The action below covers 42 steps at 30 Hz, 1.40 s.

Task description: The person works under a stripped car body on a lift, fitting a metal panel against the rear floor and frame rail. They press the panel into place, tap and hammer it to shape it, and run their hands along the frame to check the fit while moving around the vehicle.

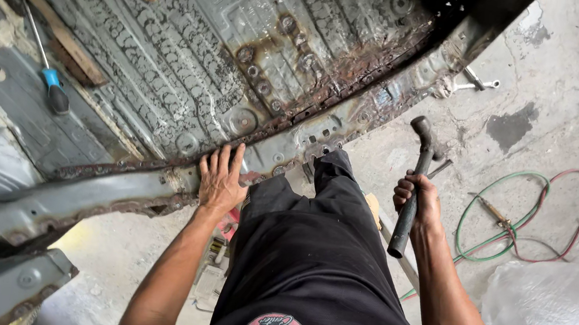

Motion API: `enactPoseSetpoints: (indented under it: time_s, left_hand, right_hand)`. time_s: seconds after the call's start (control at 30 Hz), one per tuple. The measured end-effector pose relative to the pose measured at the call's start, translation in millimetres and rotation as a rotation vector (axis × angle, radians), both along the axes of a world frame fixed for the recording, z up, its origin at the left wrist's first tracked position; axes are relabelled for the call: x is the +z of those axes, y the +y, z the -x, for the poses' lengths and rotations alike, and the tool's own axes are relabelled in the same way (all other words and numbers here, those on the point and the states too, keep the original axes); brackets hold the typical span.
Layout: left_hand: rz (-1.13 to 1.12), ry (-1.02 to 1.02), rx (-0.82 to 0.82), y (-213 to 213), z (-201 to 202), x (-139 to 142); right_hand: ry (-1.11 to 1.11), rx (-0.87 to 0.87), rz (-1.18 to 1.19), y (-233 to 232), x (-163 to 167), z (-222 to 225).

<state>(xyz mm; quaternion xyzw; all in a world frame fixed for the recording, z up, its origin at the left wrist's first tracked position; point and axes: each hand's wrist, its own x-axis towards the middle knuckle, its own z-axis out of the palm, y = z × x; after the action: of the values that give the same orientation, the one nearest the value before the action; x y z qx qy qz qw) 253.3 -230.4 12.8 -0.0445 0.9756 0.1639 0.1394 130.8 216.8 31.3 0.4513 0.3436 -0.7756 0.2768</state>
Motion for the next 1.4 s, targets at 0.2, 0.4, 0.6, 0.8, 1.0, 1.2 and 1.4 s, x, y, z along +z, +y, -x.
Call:
enactPoseSetpoints:
  time_s: [0.2, 0.4, 0.6, 0.8, 1.0, 1.2, 1.4]
  left_hand:
    - [0.025, -0.004, -0.019, -5.0, -3.2, -0.5]
    - [0.012, -0.058, 0.004, -1.3, 1.3, -1.7]
    - [0.082, -0.074, 0.013, 3.6, 4.3, -1.2]
    - [0.074, -0.084, 0.036, 1.6, 1.1, -4.7]
    - [-0.03, -0.025, 0.025, -3.0, 8.5, 3.2]
    - [-0.225, -0.159, -0.071, -30.2, 23.9, 28.6]
    - [-0.016, -0.409, -0.033, -72.8, 8.7, 53.5]
  right_hand:
    - [0.063, 0.145, -0.177, -5.3, 18.6, 16.6]
    - [0.193, 0.296, -0.534, -22.5, 66.9, 38.4]
    - [0.468, 0.458, -0.403, -100.5, 22.9, 164.9]
    - [0.514, 0.366, -0.433, -230.3, -49.1, 253.6]
    - [0.695, 0.849, -0.869, -170.9, -35.1, 221.3]
    - [0.526, 0.4, -1.188, -33.3, -17.9, 190.8]
    - [0.397, 0.022, -0.318, -60.6, -65.8, 201.6]
